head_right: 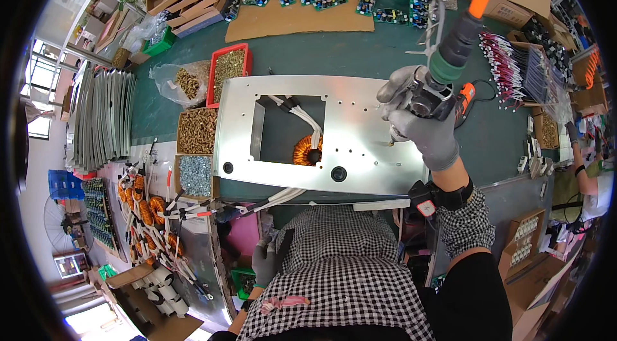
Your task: Assembling transformers and circuit boards into a metal chassis using a power screwdriver.
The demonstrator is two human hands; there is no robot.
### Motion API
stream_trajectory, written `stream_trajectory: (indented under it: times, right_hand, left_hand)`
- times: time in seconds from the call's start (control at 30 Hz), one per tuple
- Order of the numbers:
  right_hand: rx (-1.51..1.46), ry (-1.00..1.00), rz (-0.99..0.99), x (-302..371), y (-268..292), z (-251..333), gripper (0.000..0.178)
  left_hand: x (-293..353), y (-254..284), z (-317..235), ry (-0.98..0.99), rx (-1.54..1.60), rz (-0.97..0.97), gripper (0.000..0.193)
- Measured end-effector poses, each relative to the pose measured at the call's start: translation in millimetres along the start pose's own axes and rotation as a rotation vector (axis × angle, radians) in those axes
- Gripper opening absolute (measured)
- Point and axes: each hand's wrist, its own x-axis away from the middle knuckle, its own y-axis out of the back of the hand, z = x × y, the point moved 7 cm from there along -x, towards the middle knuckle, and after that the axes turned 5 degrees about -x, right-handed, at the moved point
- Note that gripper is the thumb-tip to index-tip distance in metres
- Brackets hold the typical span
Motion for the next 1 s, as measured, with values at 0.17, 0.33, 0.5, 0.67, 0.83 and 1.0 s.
stream_trajectory:
  times: [0.17, 0.33, 0.5, 0.67, 0.83, 1.0]
  right_hand:
    - [-0.034, -0.005, 0.001, -2.1, 1.2, 3.1, 0.038]
    - [-0.034, 0.02, -0.004, 0.0, -0.5, 6.6, 0.037]
    - [-0.028, 0.039, 0.02, -1.3, -3.8, 8.0, 0.041]
    - [0.006, 0.038, 0.061, -2.1, -3.0, 6.4, 0.042]
    - [-0.025, -0.019, 0.128, 1.2, 5.3, -0.7, 0.043]
    - [-0.025, 0.005, 0.176, -4.1, 16.1, -2.4, 0.046]
  left_hand:
    - [-36.9, 28.2, -13.3, 0.125, 0.273, 0.021, 0.028]
    - [-68.1, 69.8, -36.4, 0.12, 0.372, 0.16, 0.027]
    - [-68.3, 87.2, -44.3, 0.13, 0.317, 0.233, 0.025]
    - [-62.5, 73.3, -39.0, 0.098, 0.244, 0.447, 0.022]
    - [-14.6, 58.6, -20.9, 0.009, -0.088, 0.753, 0.02]
    - [29.3, 80.0, -5.8, 0.133, -0.058, 0.882, 0.027]
